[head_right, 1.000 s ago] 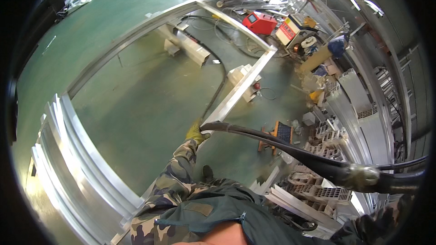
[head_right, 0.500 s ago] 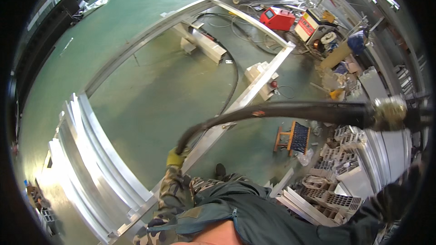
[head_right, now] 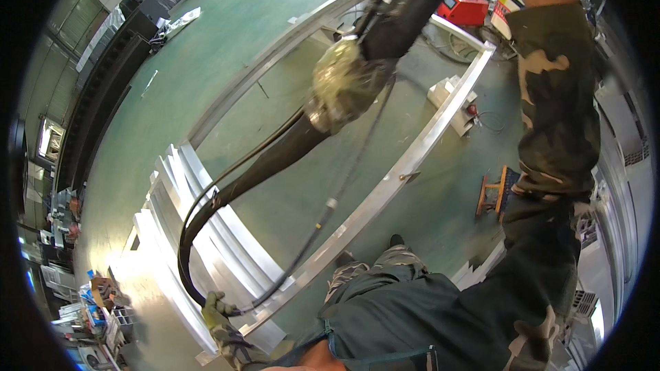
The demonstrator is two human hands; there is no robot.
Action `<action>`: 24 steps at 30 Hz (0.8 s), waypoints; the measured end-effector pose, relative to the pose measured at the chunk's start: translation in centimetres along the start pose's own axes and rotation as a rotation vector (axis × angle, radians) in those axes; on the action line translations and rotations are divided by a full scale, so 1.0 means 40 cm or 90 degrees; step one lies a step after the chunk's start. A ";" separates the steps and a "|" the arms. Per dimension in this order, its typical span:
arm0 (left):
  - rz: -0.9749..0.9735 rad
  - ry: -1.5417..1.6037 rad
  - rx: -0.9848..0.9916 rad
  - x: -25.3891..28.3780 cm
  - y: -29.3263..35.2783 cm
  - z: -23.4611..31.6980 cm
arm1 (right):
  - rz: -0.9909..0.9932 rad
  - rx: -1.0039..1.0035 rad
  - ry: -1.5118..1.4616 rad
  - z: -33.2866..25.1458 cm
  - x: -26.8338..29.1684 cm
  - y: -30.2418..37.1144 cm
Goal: The person welds aluminum slats onto a rectangular metal frame using a handheld welding torch. They repeatedly position slats, weld them in place, and reposition the frame to access different sides.
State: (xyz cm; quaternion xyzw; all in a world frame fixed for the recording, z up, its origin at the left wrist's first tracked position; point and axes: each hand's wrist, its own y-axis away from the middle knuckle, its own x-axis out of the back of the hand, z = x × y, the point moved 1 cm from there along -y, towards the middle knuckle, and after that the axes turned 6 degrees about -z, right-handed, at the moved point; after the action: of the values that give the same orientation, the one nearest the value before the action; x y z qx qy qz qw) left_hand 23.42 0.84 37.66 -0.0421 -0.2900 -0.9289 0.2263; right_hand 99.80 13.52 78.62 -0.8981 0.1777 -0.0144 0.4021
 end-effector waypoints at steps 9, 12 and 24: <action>0.266 -0.094 0.054 0.580 0.043 -0.108 | 0.023 -0.167 -0.062 0.326 -0.193 0.099; 0.392 -0.095 0.026 0.729 0.074 -0.043 | 0.028 -0.212 -0.061 0.383 -0.237 0.150; 0.452 -0.027 -0.123 0.917 0.100 0.253 | 0.015 -0.193 -0.093 0.435 -0.438 0.122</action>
State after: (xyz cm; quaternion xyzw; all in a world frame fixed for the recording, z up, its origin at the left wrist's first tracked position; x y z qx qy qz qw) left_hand -8.12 -10.96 55.80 -0.1809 -0.1728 -0.8145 0.5235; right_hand 84.85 28.80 65.36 -0.9450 0.1585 0.0828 0.2737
